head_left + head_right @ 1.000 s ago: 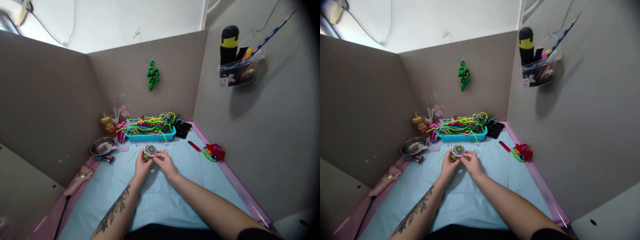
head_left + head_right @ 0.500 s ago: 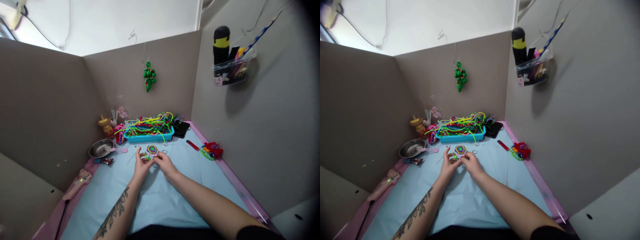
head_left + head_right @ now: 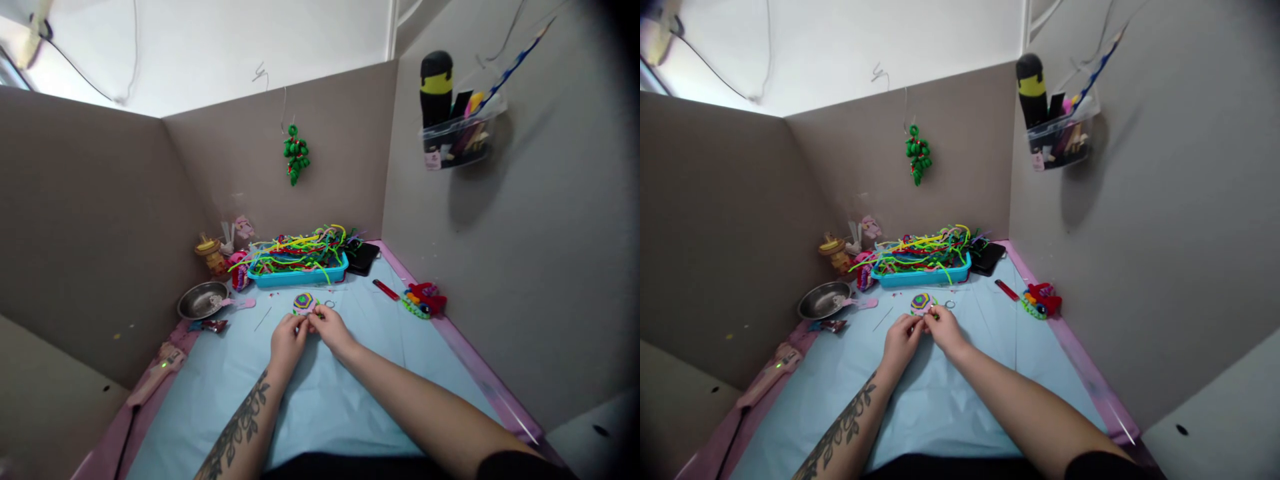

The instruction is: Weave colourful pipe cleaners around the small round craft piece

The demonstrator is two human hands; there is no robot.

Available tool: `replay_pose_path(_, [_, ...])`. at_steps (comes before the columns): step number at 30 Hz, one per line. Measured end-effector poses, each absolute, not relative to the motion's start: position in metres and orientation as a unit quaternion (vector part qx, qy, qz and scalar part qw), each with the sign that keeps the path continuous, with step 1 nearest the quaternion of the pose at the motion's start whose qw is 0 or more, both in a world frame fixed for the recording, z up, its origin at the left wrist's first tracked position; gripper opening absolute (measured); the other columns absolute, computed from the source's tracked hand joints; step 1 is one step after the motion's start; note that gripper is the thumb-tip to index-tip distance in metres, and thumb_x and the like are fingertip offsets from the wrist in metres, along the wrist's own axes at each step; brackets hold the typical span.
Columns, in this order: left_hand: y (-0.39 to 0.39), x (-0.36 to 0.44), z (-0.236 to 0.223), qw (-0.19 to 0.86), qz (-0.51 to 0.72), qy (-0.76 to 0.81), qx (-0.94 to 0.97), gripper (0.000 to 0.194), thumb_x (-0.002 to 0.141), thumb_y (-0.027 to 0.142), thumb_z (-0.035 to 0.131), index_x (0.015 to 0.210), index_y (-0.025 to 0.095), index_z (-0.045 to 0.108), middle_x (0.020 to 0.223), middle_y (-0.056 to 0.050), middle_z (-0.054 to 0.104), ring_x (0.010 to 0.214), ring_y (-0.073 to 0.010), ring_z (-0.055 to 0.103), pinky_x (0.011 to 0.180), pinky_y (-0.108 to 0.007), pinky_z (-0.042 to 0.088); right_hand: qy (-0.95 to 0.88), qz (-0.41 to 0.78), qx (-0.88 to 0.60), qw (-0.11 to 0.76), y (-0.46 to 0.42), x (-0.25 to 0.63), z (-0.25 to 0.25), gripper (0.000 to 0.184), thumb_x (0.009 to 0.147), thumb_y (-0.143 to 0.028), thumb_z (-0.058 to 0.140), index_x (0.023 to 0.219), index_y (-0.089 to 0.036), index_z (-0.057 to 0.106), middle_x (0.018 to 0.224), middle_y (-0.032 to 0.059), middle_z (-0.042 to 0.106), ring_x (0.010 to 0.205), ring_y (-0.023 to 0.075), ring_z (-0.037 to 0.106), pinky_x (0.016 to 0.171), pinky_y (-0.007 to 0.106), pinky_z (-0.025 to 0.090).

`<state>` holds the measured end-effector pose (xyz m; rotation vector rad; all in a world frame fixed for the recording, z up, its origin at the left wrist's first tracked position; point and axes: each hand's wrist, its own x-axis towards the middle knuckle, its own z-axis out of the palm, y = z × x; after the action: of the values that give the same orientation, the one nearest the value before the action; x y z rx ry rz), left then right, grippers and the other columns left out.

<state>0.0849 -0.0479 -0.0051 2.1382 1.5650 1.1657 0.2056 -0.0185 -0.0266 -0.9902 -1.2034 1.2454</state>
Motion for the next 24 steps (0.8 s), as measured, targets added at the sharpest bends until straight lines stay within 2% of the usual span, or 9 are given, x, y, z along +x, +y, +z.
replay_pose_path(5, [-0.048, 0.086, -0.003, 0.111, 0.396, 0.543, 0.732, 0.021, 0.084, 0.023, 0.046, 0.072, 0.018, 0.062, 0.069, -0.001, 0.055, 0.064, -0.0138, 0.052, 0.062, -0.026, 0.038, -0.530, 0.498, -0.422, 0.541, -0.023, 0.210, -0.020, 0.010, 0.068, -0.026, 0.055, 0.062, -0.019, 0.051, 0.054, -0.0035, 0.055, 0.053, 0.0132, 0.054, 0.055, 0.024, 0.043])
replay_pose_path(16, [-0.047, 0.081, -0.005, 0.090, 0.401, 0.538, 0.736, 0.013, 0.082, 0.023, 0.049, 0.077, 0.019, 0.061, 0.072, -0.002, 0.055, 0.065, -0.0148, 0.053, 0.063, -0.027, 0.042, -0.547, 0.461, -0.453, 0.532, -0.014, 0.211, -0.026, 0.010, 0.073, -0.024, 0.048, 0.064, -0.020, 0.049, 0.054, -0.0020, 0.055, 0.054, 0.0153, 0.057, 0.054, 0.026, 0.046])
replay_pose_path(19, [-0.043, 0.076, -0.002, 0.080, 0.450, 0.526, 0.718, 0.018, 0.083, 0.027, 0.050, 0.096, 0.019, 0.059, 0.092, -0.007, 0.058, 0.087, -0.0188, 0.057, 0.073, -0.031, 0.045, -0.585, 0.420, -0.444, 0.533, -0.012, 0.222, -0.016, 0.010, 0.072, -0.018, 0.051, 0.062, -0.019, 0.051, 0.063, -0.0009, 0.054, 0.065, 0.0160, 0.055, 0.062, 0.027, 0.044])
replay_pose_path(22, [-0.041, 0.068, 0.004, 0.095, 0.479, 0.474, 0.732, 0.047, 0.078, 0.030, 0.059, 0.122, 0.021, 0.047, 0.130, -0.013, 0.044, 0.123, -0.0257, 0.040, 0.095, -0.041, 0.038, -0.676, 0.378, -0.394, 0.495, -0.012, 0.235, -0.001, 0.012, 0.068, -0.009, 0.055, 0.062, -0.019, 0.054, 0.070, -0.0010, 0.053, 0.073, 0.0157, 0.052, 0.070, 0.027, 0.040])
replay_pose_path(24, [-0.041, 0.065, 0.006, 0.150, 0.446, 0.429, 0.771, 0.056, 0.076, 0.031, 0.063, 0.128, 0.024, 0.044, 0.140, -0.012, 0.036, 0.130, -0.0270, 0.032, 0.103, -0.045, 0.030, -0.760, 0.337, -0.339, 0.440, -0.014, 0.241, 0.007, 0.015, 0.069, -0.005, 0.053, 0.065, -0.019, 0.056, 0.073, -0.0009, 0.052, 0.074, 0.0149, 0.051, 0.071, 0.026, 0.039])
